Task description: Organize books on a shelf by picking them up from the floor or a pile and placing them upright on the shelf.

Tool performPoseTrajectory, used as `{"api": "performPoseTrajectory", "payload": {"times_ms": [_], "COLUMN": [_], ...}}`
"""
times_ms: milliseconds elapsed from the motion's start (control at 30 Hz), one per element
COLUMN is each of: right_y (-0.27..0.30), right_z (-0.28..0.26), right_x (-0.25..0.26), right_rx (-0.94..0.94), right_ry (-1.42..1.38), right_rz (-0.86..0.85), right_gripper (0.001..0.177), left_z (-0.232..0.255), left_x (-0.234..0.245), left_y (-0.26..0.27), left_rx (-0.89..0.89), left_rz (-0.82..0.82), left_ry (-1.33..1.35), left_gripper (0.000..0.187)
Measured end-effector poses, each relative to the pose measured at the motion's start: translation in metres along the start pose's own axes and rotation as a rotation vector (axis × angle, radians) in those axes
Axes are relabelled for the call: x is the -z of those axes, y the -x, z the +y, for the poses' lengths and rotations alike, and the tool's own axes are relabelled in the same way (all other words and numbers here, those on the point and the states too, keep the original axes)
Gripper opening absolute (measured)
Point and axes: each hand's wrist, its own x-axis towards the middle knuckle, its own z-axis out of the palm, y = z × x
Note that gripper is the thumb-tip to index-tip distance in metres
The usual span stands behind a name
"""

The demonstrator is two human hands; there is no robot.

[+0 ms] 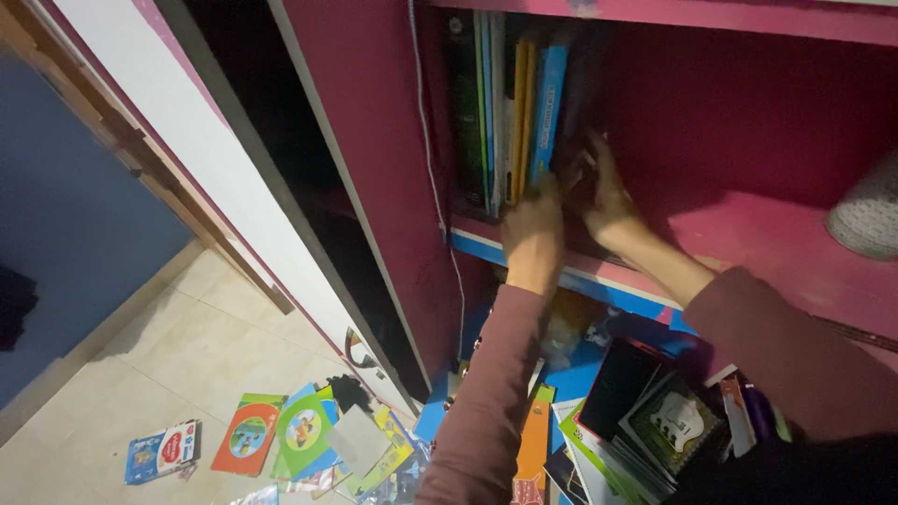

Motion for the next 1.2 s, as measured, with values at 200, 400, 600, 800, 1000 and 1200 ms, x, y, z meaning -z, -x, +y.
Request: {"api": "performPoseTrajectory", "payload": {"times_ms": [200, 400, 600, 800, 1000, 1200], "right_y": [-0.015, -0.01, -0.015, -0.017, -0.01, -0.018], "right_z": [-0.001, -0.021, 0.002, 0.002, -0.029, 0.008], "right_x": [-0.005, 0.003, -0.004, -0.003, 0.007, -0.003], "right_rx": [0.021, -0.02, 0.02, -0.101, -0.209, -0.002], "right_ry": [-0.032, -0.02, -0.017, -0.05, -0.107, -0.224], "right_rz": [0.012, -0.011, 0.036, -0.005, -0.009, 0.058], "right_gripper": [0.099, 0.101, 0.104, 0.1, 0.098, 0.096], "left_z": [-0.02, -0.02, -0.02, -0.014, -0.013, -0.006], "left_x": [-0.029, -0.016, -0.01, -0.004, 0.004, 0.018], "left_y": [-0.005, -0.003, 0.005, 0.004, 0.007, 0.013], "left_rx": [0.064, 0.07, 0.033, 0.097, 0.066, 0.058], "left_rz": [-0.034, -0.05, 0.089, 0.083, 0.061, 0.101], "left_ry": [-0.086, -0.031, 0.023, 0.031, 0.103, 0.157], "left_gripper": [0.032, 0.026, 0.031, 0.023, 0.043, 0.042]}}
